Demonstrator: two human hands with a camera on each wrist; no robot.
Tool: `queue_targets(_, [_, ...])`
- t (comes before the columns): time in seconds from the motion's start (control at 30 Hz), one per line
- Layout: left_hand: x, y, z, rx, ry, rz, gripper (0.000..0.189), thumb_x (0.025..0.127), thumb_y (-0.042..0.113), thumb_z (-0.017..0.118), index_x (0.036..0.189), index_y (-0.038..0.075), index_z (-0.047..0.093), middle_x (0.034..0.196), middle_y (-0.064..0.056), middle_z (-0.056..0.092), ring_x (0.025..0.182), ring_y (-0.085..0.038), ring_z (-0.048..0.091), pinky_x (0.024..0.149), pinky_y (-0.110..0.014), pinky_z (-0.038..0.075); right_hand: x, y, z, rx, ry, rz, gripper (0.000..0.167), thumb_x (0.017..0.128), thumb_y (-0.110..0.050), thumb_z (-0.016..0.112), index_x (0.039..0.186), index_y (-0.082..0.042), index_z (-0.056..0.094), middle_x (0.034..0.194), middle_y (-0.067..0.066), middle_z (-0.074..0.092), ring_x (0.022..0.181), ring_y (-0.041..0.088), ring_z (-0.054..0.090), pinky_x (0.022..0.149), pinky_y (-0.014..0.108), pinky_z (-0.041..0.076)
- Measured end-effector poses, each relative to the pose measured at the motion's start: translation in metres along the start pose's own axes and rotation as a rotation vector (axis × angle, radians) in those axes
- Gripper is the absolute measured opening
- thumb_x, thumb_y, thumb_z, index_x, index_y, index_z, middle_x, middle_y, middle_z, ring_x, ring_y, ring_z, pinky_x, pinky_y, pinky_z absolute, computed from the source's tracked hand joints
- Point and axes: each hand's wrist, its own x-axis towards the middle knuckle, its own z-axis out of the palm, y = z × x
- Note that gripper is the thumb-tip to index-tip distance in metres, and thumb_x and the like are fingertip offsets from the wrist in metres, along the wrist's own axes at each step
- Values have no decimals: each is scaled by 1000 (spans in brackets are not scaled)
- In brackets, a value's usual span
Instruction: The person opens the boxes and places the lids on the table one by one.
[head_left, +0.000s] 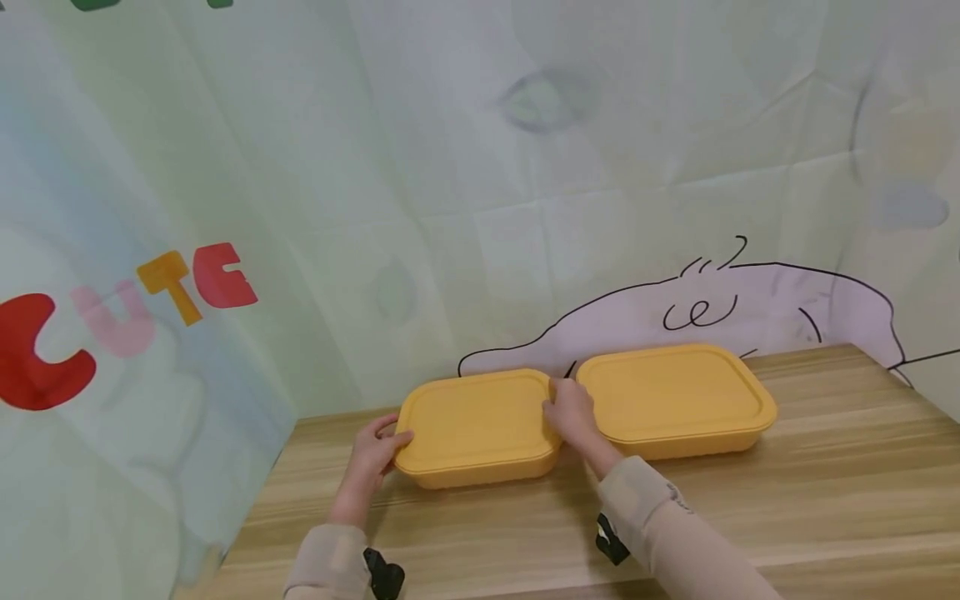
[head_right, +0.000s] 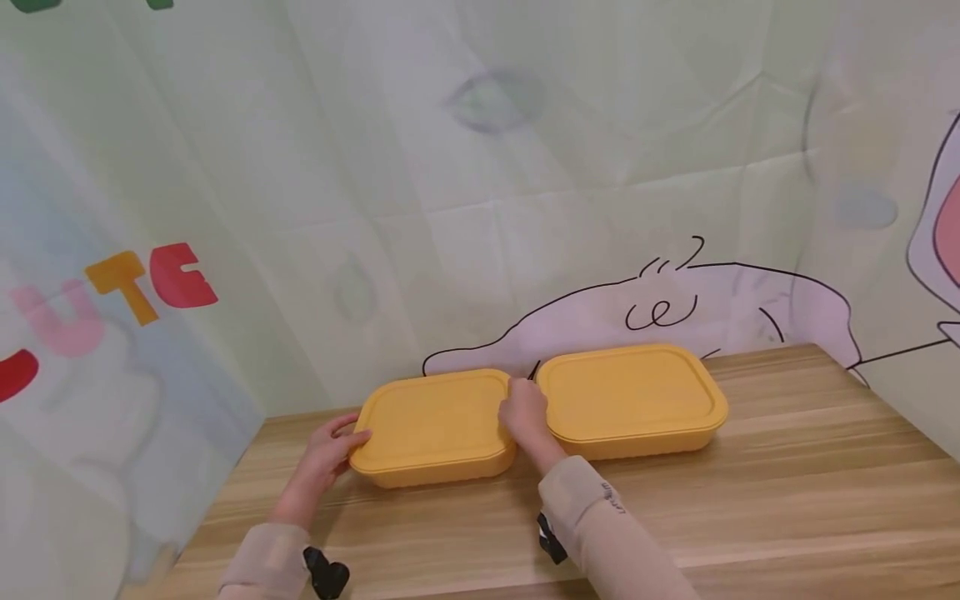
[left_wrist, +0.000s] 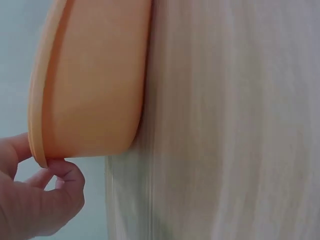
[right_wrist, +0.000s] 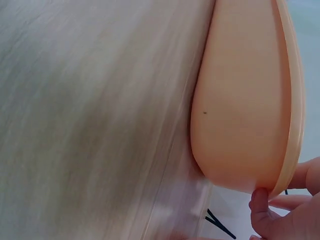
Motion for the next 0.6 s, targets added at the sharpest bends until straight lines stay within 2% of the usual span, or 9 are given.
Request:
queue_targets(0.07, [-3,3,0,22,4,-20,50,84,-1,63,129,-8,43,90,-11,57,60,-8,58,52,-19,49,0,-1,-1,6,-27,12,9,78,3,64,86,6,64,78,16,62,75,32,58,66,47,46])
queue_targets(0.13, [-5,4,-1,27,-5,-25,48,85,-3,61,128,-8,42,87,-9,57,59,-7,57,51,-19,50,1,-1,-2,6,-49,16,4,77,2,64,80,4,62,73,13,59,69,26,53,62,42,44])
queue_targets(0.23, [-9,4,-4,27,-30,-32,47,85,-5,60,127,-9,40,85,-7,57,59,-8,58,51,-21,51,0,-2,-3,11,-85,32,7,77,3,65,77,4,59,71,12,56,65,23,46,59,39,41])
queue_targets(0.27, [-10,4,-5,33,-38,-34,46,86,-5,60,127,-9,40,85,-8,57,59,-8,58,51,-21,51,-1,-2,-4,14,-94,36,6,77,3,65,80,4,61,75,14,59,67,24,49,61,39,43])
queue_targets(0.33, [-12,3,-6,51,-44,-36,46,85,-5,60,127,-9,40,86,-10,57,60,-9,58,52,-22,52,-2,-2,-5,32,-119,56,19,77,3,65,95,8,64,90,20,64,80,29,58,70,44,47])
queue_targets(0.43, [-16,3,-8,73,-53,-26,46,85,-6,60,126,-10,40,89,-13,56,61,-11,59,53,-24,53,-5,-2,-8,57,-156,76,39,78,2,63,116,12,58,113,26,60,103,38,57,84,51,46])
queue_targets(0.53, [-18,3,-8,68,-56,-17,46,84,-6,61,125,-10,41,87,-13,55,61,-12,58,53,-24,53,-8,-1,-10,73,-167,67,43,79,2,63,119,13,54,117,27,58,107,40,55,86,51,46])
queue_targets(0.6, [-19,4,-8,61,-67,-10,46,84,-6,61,125,-10,40,86,-12,54,62,-12,58,53,-24,53,-10,1,-10,90,-159,44,37,78,2,64,114,11,59,104,24,63,97,36,59,79,47,48])
